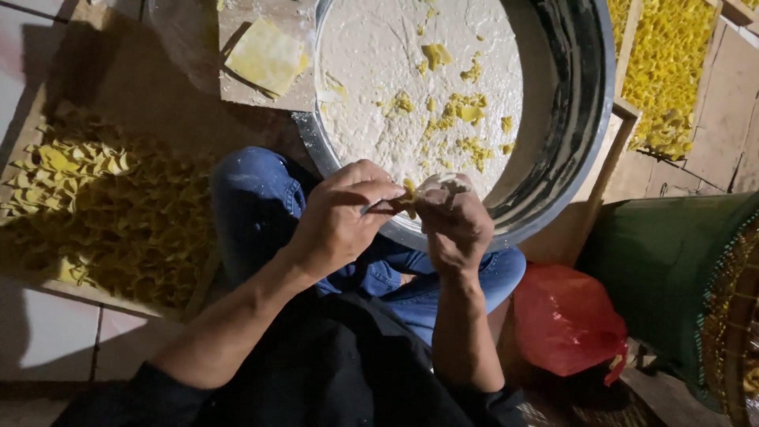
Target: Manually folding dumplings by scooping filling onto wrappers and pinching them shut at a high speed.
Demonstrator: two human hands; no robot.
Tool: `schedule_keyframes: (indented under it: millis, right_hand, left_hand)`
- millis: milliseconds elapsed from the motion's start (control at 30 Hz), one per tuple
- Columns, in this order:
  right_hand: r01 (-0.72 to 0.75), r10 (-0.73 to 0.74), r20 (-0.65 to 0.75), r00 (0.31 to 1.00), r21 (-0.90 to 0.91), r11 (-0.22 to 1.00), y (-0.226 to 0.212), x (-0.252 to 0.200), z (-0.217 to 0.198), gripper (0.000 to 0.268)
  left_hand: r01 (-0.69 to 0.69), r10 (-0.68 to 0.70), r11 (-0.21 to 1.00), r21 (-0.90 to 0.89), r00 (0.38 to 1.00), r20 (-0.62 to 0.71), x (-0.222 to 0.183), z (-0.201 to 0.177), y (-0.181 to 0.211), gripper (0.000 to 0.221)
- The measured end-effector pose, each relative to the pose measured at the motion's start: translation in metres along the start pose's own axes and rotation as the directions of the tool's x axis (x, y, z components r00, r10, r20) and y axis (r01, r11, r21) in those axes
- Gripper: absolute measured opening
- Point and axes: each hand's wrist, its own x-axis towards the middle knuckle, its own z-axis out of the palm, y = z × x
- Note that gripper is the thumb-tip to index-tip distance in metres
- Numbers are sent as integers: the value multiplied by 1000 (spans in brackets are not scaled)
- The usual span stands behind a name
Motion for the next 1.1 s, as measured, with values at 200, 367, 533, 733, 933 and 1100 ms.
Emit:
schedule_keyframes:
  millis: [200, 367, 533, 733, 933, 1100]
  right_hand:
    - [-205, 207, -60, 976, 40, 978, 21, -29, -19, 43]
    - [-385, 385, -47, 922, 12, 923, 16, -34, 0, 37]
    - [-418, 418, -61, 907, 7, 908, 32, -30, 15, 53]
    - [-435, 436, -91, 895, 28, 900, 22, -17, 55, 42]
    - [-475, 404, -350, 845, -149, 867, 66, -26, 67, 20]
    - [-536, 434, -341, 834, -317, 782, 68, -27, 69, 21]
  left_hand:
    - [-18, 18, 1000, -6, 999, 37, -4, 1, -9, 3]
    - [37, -37, 998, -58, 999, 7, -23, 3, -31, 4]
    - [-65, 50, 974, 216, 996, 74, -22, -28, -18, 46]
    - [-247, 297, 907, 340, 949, -106, -19, -66, -23, 10]
    - [174, -135, 985, 23, 835, -533, -47, -126, -146, 10]
    - [356, -229, 930, 87, 750, -621, -74, -165, -235, 13]
